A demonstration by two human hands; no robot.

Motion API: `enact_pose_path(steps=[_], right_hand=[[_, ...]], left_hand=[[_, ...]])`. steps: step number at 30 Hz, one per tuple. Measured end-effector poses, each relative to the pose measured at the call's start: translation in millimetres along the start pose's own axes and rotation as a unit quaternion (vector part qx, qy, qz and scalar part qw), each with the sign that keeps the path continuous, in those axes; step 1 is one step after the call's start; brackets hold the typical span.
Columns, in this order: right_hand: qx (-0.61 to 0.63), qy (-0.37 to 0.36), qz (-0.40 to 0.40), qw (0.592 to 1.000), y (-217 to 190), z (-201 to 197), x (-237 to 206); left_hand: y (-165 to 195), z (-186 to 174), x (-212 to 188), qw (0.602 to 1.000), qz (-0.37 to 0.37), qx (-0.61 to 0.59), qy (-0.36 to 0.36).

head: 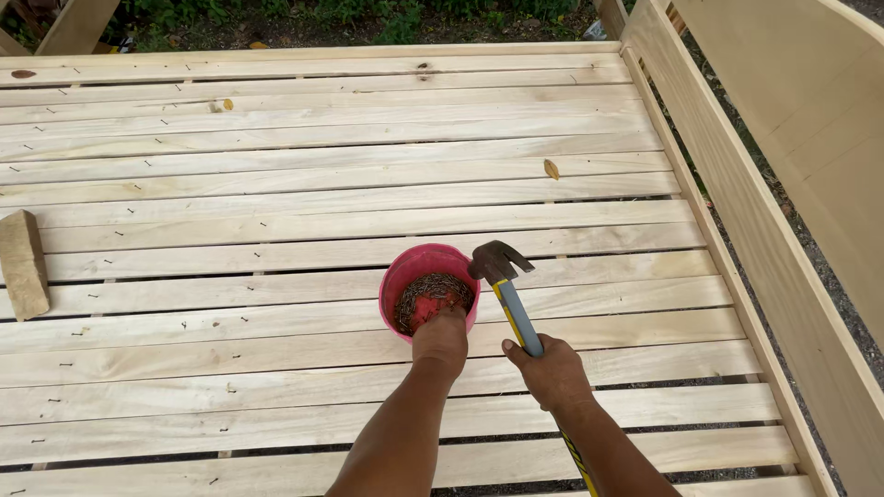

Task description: The person takes nails one at a time from a pink bucket and hammers them into the slats of a wooden frame, working along the slats and moving the bucket to reach new sections.

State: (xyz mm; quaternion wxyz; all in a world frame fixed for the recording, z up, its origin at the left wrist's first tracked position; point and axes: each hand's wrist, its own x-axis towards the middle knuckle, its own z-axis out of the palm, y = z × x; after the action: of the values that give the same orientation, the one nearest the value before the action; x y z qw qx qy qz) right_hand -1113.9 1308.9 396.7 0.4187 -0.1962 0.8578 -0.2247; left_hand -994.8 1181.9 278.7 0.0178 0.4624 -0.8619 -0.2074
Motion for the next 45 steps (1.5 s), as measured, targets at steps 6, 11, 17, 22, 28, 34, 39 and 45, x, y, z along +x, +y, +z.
enact_pose_path(steps=[6,11,17,22,28,34,39,45], right_hand=[[-0.051,0.003,-0.035,0.998,61,27,57],[0.003,-0.024,0.053,0.998,87,42,78],[0.002,-0.024,0.041,0.999,111,44,92],[0.007,-0.014,0.068,0.998,125,43,92],[0.002,-0.013,0.066,0.998,136,51,95],[-0.014,-0.017,0.067,0.998,161,64,101],[-0.054,-0.019,0.073,0.996,182,73,98],[-0.062,-0.019,0.095,0.993,196,85,88]], left_hand=[[-5,76,11,1.0,0.016,-0.001,-0.005],[-7,105,15,1.0,0.012,-0.021,-0.007],[-11,130,9,0.98,-0.045,-0.195,0.019],[-23,137,32,0.971,-0.114,-0.202,0.067],[-8,124,61,0.986,-0.12,-0.105,-0.05],[3,110,54,0.977,-0.14,-0.103,-0.123],[-6,114,54,0.97,-0.183,-0.125,-0.101],[-39,133,60,0.927,-0.198,-0.317,-0.039]])
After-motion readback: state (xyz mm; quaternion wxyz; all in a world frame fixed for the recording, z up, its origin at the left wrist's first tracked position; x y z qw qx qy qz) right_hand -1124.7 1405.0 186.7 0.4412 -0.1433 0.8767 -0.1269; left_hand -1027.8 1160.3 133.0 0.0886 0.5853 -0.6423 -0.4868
